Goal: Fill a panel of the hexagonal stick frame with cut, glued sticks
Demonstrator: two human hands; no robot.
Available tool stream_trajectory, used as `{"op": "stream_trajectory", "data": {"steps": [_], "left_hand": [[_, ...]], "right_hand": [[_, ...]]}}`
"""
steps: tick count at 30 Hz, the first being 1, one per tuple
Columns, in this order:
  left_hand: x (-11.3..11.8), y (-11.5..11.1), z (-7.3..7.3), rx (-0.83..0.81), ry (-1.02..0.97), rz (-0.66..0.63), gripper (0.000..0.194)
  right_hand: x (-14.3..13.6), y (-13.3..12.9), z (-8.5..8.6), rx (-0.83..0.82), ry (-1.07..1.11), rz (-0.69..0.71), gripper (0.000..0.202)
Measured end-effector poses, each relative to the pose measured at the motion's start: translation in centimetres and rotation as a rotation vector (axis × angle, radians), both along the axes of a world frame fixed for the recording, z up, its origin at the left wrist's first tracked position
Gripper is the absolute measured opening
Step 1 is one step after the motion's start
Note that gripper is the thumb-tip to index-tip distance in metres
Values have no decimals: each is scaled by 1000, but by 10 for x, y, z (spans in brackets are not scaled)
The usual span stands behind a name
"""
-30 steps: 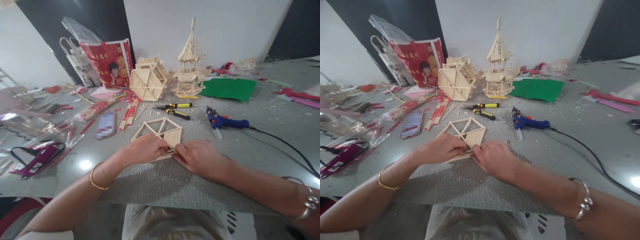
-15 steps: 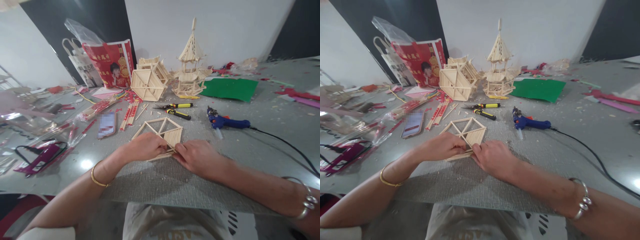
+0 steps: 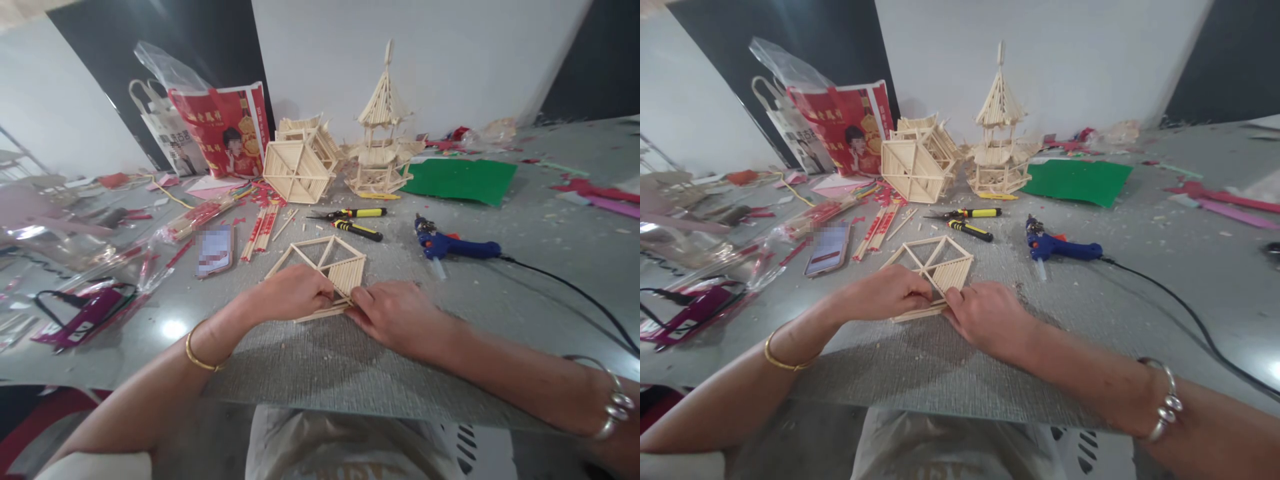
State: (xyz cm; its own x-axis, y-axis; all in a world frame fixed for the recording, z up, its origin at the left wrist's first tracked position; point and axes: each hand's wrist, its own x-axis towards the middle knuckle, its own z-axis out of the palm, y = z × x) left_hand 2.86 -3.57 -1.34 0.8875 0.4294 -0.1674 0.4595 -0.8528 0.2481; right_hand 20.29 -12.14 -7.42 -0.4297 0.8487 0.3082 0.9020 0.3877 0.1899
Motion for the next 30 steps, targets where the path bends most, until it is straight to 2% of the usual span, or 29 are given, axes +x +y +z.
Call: {"op": "stream_trajectory", "data": {"steps": [30], "left_hand": [[-1, 0, 2, 2, -9, 0, 23]], "right_hand": [[-4, -1, 5, -59, 0, -40, 24]]}}
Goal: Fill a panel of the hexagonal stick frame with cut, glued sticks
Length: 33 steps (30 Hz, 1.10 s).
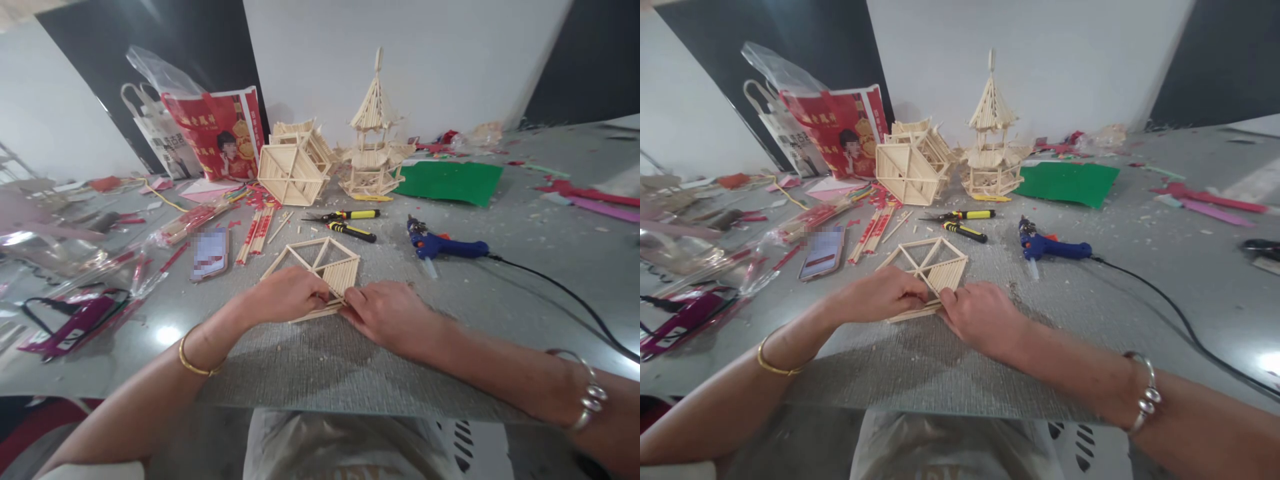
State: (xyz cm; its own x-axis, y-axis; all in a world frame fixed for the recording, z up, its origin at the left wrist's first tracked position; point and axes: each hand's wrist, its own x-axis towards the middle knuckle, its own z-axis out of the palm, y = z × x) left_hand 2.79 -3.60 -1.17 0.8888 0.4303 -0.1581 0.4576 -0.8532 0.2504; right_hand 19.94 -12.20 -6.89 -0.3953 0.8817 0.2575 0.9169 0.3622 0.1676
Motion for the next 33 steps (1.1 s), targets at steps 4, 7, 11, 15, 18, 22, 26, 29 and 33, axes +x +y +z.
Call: {"op": "stream_trajectory", "data": {"steps": [4, 7, 11, 15, 18, 22, 26, 29, 33], "left_hand": [[0, 0, 0, 7, -4, 2, 23], [0, 0, 1, 20, -3, 6, 23], [-1, 0, 1, 17, -10, 17, 23], [-1, 0, 0, 18, 1, 25, 23], [-2, 0, -1, 43, 3, 26, 22], [-3, 0, -1, 53, -9, 25, 21], [-3, -1, -2, 67, -14, 14, 23], [-2, -2, -3, 70, -21, 4, 24], [-3, -1, -3, 58, -25, 6, 24]], "right_hand": [[-2, -1, 3, -24, -11, -15, 24], [-3, -1, 4, -43, -9, -24, 23], [-3, 1, 2, -53, 2, -25, 21], [-3, 1, -1, -41, -4, -28, 23], [-4, 1, -1, -23, 9, -16, 23], [-2, -1, 2, -36, 30, -4, 23], [5, -1, 5, -5, 73, 29, 22], [11, -1, 4, 80, 110, 23, 24], [21, 1, 6, 118, 111, -77, 29]]}}
